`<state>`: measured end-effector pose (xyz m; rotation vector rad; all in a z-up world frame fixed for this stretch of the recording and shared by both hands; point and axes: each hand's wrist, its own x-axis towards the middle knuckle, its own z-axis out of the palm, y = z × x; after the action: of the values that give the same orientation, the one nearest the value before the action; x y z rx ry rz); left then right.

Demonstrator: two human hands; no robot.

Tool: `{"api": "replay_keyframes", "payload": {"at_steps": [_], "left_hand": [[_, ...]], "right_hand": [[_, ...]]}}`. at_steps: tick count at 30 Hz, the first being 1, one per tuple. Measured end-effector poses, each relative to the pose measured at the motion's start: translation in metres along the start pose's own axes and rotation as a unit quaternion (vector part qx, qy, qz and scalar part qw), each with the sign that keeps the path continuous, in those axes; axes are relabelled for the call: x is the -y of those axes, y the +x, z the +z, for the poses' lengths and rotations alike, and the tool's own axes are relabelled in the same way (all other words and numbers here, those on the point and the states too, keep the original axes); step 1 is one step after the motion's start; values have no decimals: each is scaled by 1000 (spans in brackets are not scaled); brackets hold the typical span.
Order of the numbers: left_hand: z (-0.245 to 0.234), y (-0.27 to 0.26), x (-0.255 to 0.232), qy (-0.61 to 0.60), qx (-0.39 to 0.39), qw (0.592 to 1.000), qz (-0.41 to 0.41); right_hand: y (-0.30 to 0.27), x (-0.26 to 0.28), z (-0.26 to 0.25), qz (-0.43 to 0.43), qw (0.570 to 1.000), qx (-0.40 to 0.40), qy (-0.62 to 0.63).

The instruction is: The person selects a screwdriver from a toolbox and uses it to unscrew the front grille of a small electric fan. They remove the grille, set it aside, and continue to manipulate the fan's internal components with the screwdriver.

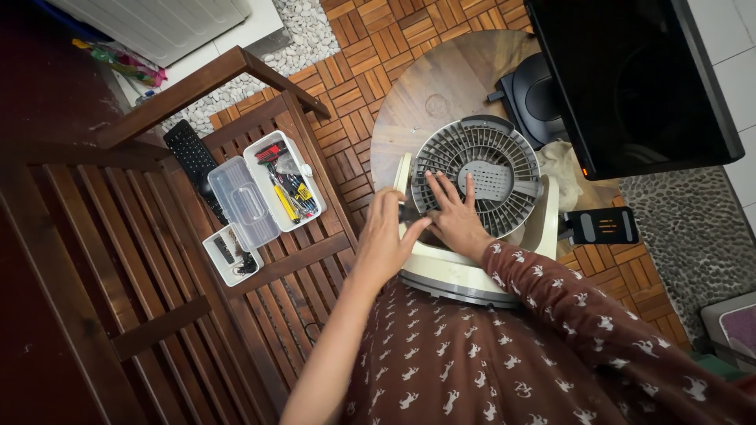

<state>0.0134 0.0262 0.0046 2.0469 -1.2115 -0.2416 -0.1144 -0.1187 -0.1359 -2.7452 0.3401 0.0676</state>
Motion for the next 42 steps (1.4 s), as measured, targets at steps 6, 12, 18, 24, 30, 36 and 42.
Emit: {"api": "replay_keyframes", "payload": {"at_steps": [6,12,18,24,30,36,42], "left_hand": [[2,1,3,-32,102,975,-193],[-9,-2,-3,-143,27,989,-23],[9,-9,6,-103,-29,981,-165],[20,-15,12,-41,-79,976,-197],[17,-26,11,-53,-129,972,-187],[18,-31,10,-48,-123,973,-191],[19,-35,11,-59,-122,970,-200]], "right_hand": [[5,3,4,-7,999,-2,-52],[5,2,8,0,999,-10,-45],[5,4,9,2,999,-39,-38],[6,5,9,13,998,-52,-35],[5,7,7,12,997,-66,-24],[2,8,6,0,996,-81,-30],[1,8,7,5,996,-73,-45]]}}
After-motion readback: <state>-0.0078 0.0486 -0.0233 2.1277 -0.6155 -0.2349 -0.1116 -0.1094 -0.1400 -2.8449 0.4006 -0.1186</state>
